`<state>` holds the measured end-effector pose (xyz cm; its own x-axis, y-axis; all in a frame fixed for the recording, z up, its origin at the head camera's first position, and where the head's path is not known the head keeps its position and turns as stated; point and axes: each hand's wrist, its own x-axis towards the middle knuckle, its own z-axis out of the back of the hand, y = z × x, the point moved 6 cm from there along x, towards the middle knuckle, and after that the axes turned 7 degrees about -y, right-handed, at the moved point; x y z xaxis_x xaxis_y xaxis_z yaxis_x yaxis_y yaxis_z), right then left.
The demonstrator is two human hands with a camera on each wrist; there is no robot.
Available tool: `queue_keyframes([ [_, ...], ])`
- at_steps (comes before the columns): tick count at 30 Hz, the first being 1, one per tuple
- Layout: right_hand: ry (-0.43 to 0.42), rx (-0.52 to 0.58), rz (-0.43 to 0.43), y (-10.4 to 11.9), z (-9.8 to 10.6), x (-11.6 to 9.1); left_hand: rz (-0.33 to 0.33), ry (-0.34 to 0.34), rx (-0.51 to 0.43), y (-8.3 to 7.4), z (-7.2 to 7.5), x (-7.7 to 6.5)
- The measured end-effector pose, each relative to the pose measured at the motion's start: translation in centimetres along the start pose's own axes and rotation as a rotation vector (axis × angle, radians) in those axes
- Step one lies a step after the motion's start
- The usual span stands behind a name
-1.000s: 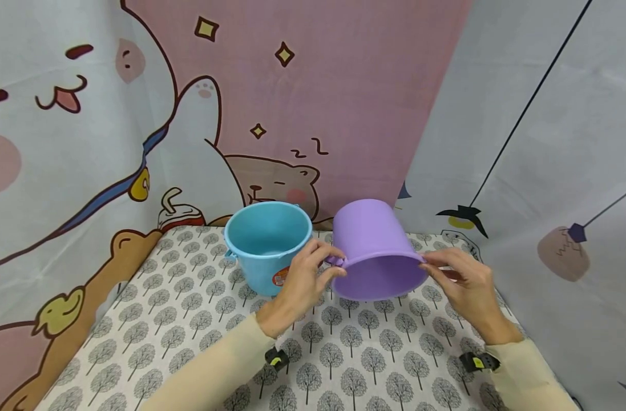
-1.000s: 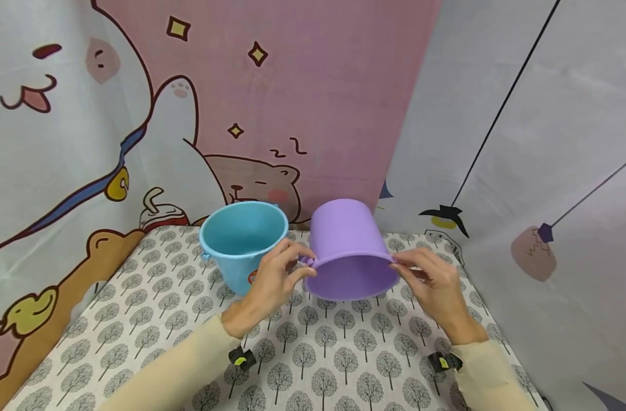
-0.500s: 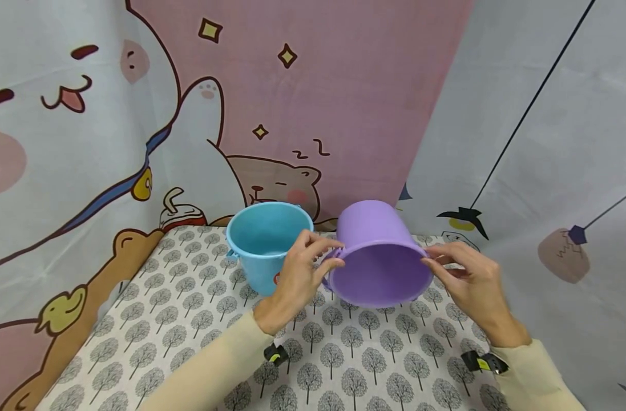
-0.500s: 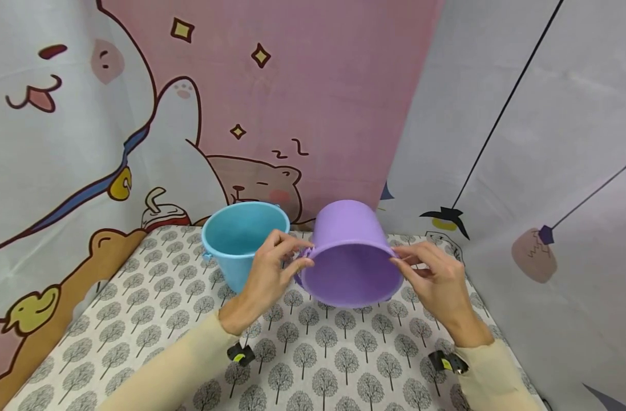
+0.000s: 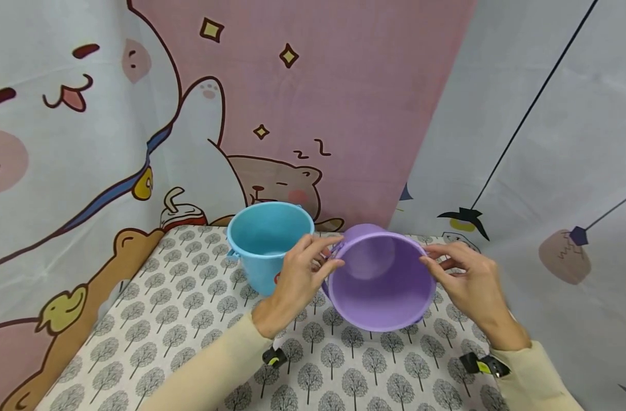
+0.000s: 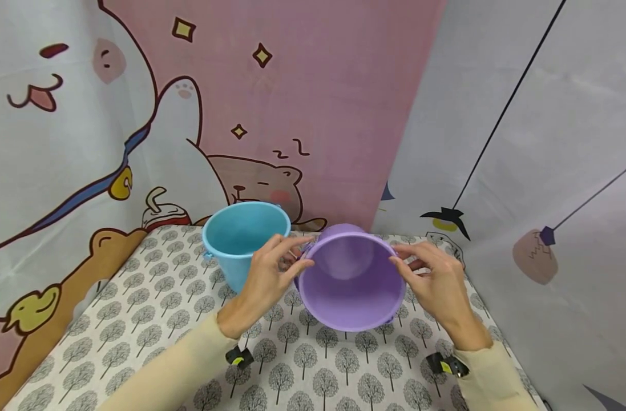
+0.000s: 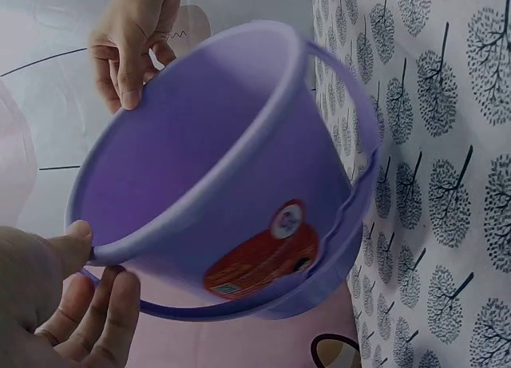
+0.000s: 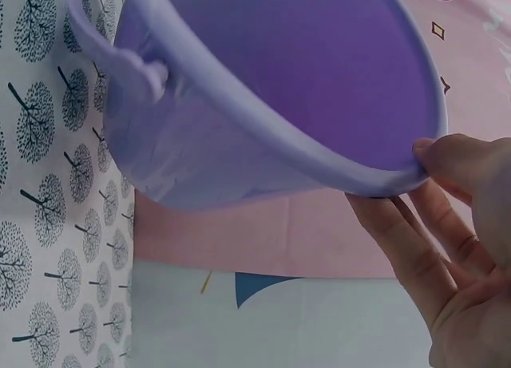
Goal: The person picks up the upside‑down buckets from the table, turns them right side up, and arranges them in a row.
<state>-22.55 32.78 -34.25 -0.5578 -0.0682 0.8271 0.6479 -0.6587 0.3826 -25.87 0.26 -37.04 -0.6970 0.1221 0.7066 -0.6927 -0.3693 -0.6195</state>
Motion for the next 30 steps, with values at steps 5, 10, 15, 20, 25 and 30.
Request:
queue_keyframes([
  [5, 0.000, -0.005, -0.071, -0.3, 0.1, 0.0, -0.004, 0.006, -0.021, 0.0, 0.0, -0.4],
  [10, 0.004, -0.029, -0.127, -0.5, 0.2, 0.1, -0.025, 0.002, -0.034, -0.1, 0.1, -0.3],
  [15, 0.032, -0.030, -0.160, -0.6, 0.2, 0.3, -0.052, -0.036, -0.033, -0.2, 0.4, 0.4],
  [20, 0.100, 0.001, -0.211, -0.6, 0.2, 0.6, -0.055, -0.042, -0.007, -0.3, 0.6, 1.2],
  [25, 0.192, 0.048, -0.264, -0.8, 0.3, 1.0, -0.026, -0.009, 0.023, 0.1, 0.4, 1.8],
  [30, 0.303, 0.089, -0.327, -1.1, 0.1, 1.0, -0.004, 0.023, 0.046, 0.4, 0.2, 2.3],
])
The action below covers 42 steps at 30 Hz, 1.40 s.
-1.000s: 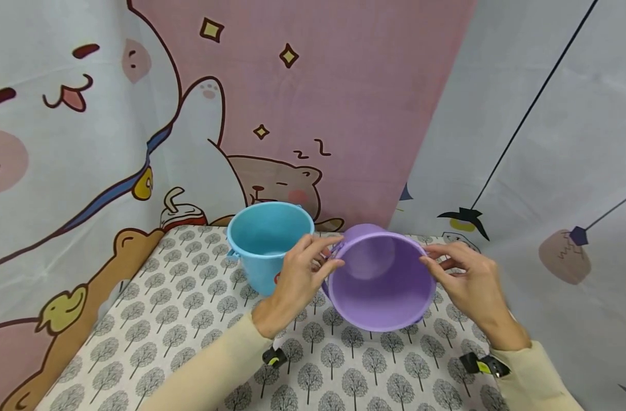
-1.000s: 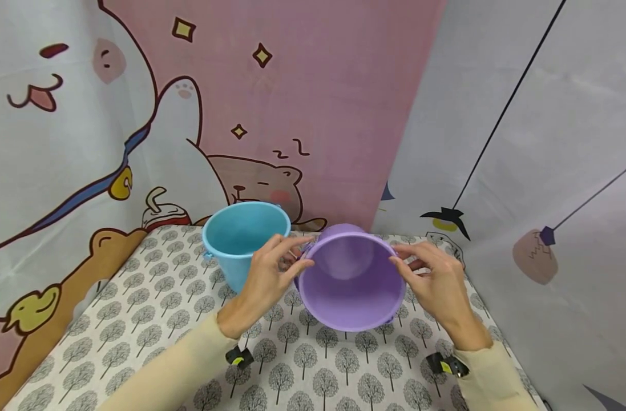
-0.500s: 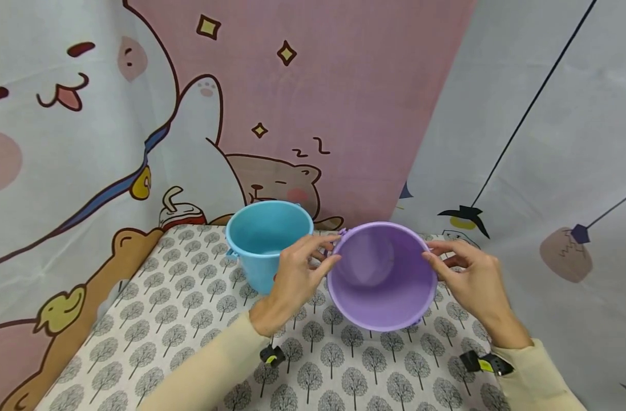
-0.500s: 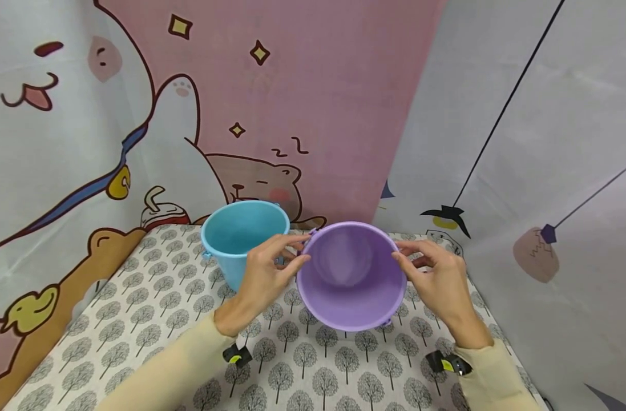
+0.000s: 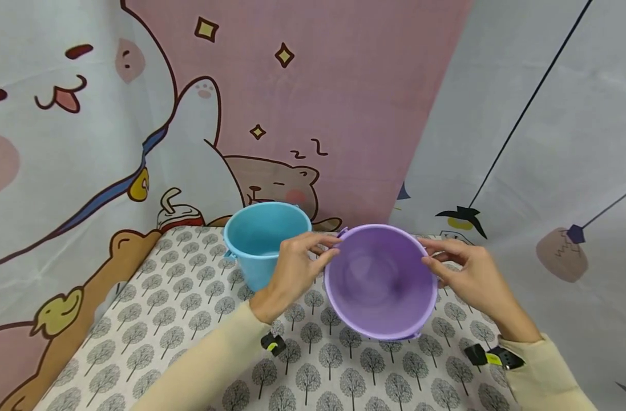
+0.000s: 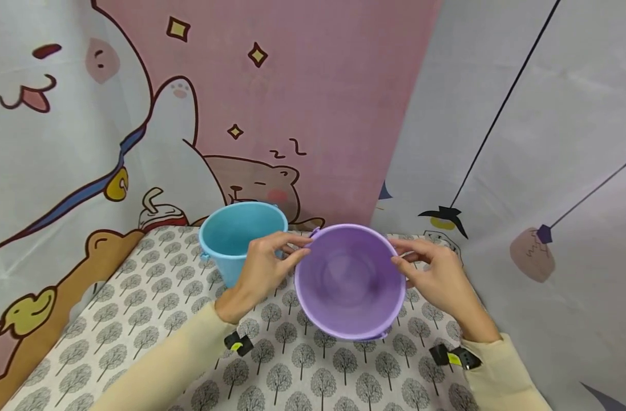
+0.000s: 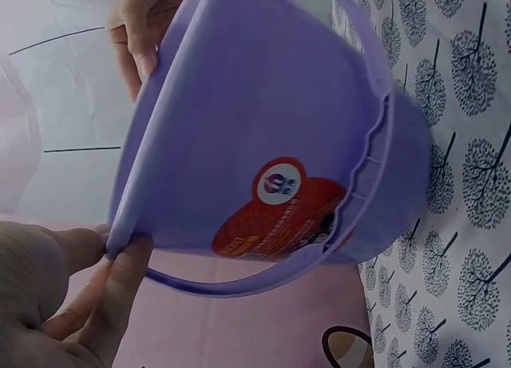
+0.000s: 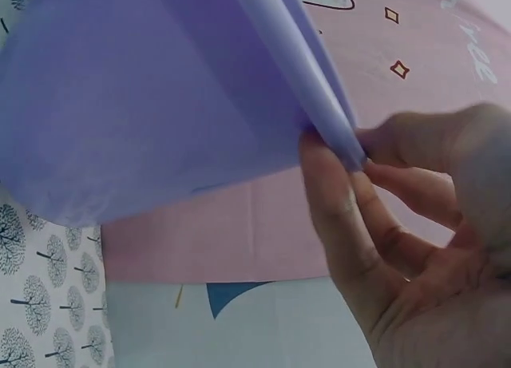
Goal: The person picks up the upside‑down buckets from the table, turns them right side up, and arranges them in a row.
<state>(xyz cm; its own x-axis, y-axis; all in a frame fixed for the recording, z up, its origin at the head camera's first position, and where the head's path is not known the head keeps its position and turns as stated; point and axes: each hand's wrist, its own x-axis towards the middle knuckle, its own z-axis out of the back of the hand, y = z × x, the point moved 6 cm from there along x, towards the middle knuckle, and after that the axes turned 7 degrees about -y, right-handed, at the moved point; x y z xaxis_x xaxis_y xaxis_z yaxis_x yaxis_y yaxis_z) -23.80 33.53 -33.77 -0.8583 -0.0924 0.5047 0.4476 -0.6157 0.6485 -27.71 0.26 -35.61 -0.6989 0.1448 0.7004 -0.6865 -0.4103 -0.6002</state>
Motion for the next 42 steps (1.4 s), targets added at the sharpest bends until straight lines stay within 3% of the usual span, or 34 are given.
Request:
queue_keyframes([
  [6, 0.053, 0.023, -0.034, -0.4, -0.4, 0.5, 0.052, 0.037, 0.005, 0.5, -0.1, 0.7],
  [12, 0.037, 0.022, -0.055, -0.7, -0.7, 1.2, 0.064, 0.077, 0.047, 0.7, -0.1, 1.2],
  [20, -0.011, -0.011, -0.108, -1.6, -0.6, 2.1, 0.175, 0.141, 0.031, 1.2, -0.4, 1.3],
  [32, -0.111, 0.054, -0.188, -3.4, -2.2, 2.4, 0.307, 0.110, 0.032, 2.4, -0.9, 1.2],
  [42, -0.074, 0.037, -0.317, -6.6, -3.6, 4.3, 0.296, 0.087, 0.063, 2.7, -1.9, 1.4],
])
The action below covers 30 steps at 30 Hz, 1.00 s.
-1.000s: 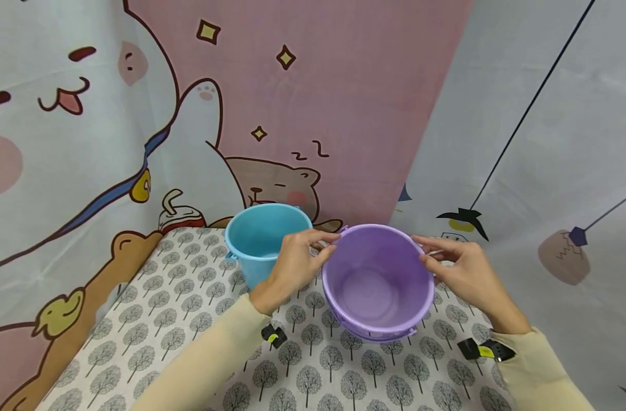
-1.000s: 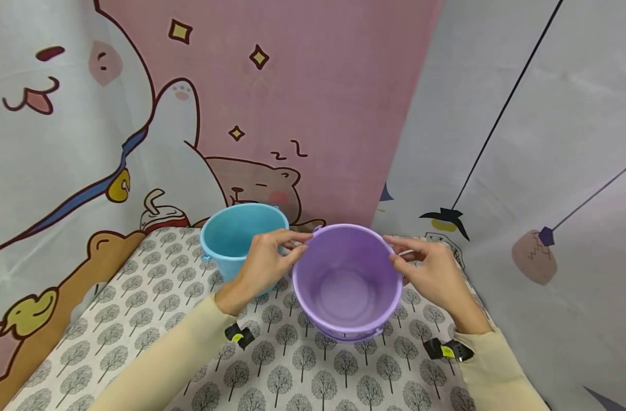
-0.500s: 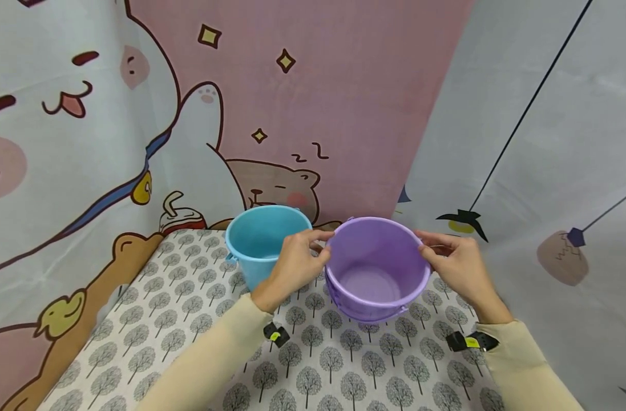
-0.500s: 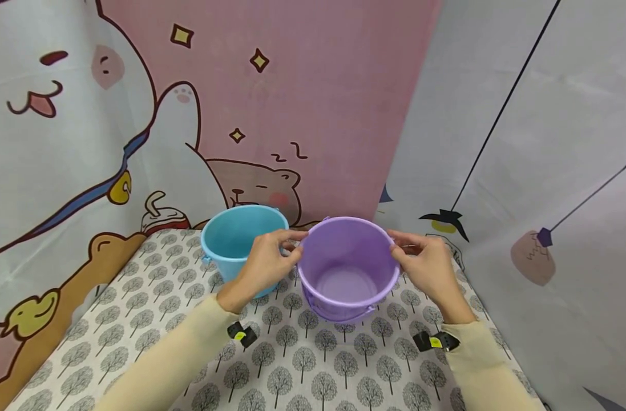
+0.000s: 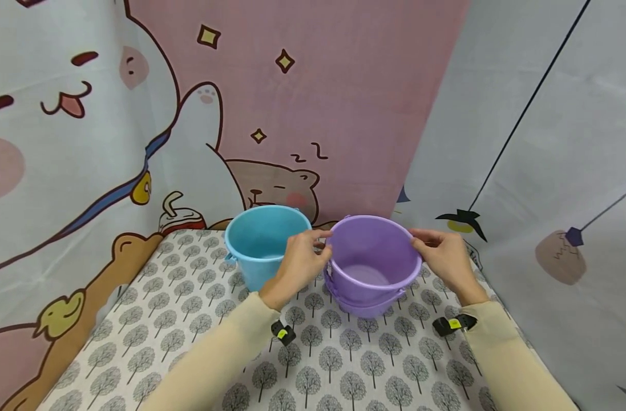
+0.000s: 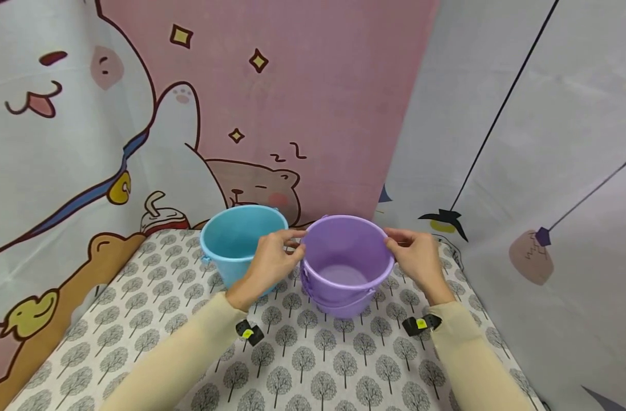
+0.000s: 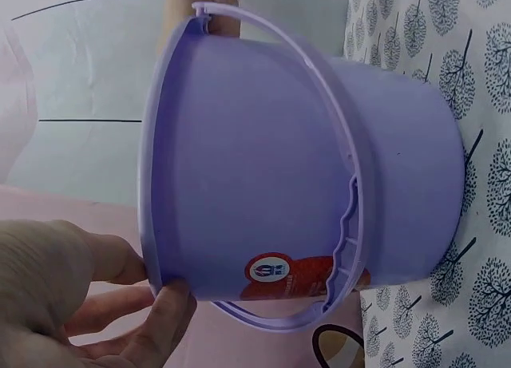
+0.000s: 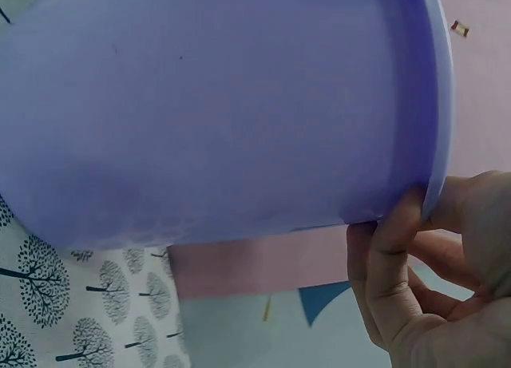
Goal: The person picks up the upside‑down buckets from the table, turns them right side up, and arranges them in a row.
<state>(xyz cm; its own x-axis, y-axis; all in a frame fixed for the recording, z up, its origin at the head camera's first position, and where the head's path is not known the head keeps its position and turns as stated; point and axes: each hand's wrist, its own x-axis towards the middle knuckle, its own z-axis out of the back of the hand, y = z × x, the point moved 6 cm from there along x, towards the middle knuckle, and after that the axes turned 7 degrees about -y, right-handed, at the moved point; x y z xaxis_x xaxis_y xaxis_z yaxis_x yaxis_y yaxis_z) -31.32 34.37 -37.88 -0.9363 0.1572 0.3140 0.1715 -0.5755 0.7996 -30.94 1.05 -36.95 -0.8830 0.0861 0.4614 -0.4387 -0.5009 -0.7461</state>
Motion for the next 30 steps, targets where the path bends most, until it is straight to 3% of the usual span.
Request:
queue_keyframes([
  [7, 0.014, -0.014, -0.031, -1.1, -0.9, 1.3, -0.022, 0.030, 0.085, -0.7, -0.6, 0.0],
  [13, 0.042, -0.094, 0.029, -1.1, -1.0, 1.2, -0.018, 0.087, 0.108, -0.9, -1.0, -0.4],
  [16, 0.039, -0.132, 0.068, -0.6, -0.7, 0.7, -0.049, 0.086, 0.136, -1.3, -0.8, -0.6],
  [22, 0.035, -0.180, 0.139, 0.6, 0.3, -0.5, -0.111, 0.040, 0.111, -2.3, 0.5, -0.7],
  [30, -0.001, -0.310, 0.264, 2.3, 1.3, -2.6, -0.186, -0.029, 0.096, -2.6, 3.5, -0.9],
])
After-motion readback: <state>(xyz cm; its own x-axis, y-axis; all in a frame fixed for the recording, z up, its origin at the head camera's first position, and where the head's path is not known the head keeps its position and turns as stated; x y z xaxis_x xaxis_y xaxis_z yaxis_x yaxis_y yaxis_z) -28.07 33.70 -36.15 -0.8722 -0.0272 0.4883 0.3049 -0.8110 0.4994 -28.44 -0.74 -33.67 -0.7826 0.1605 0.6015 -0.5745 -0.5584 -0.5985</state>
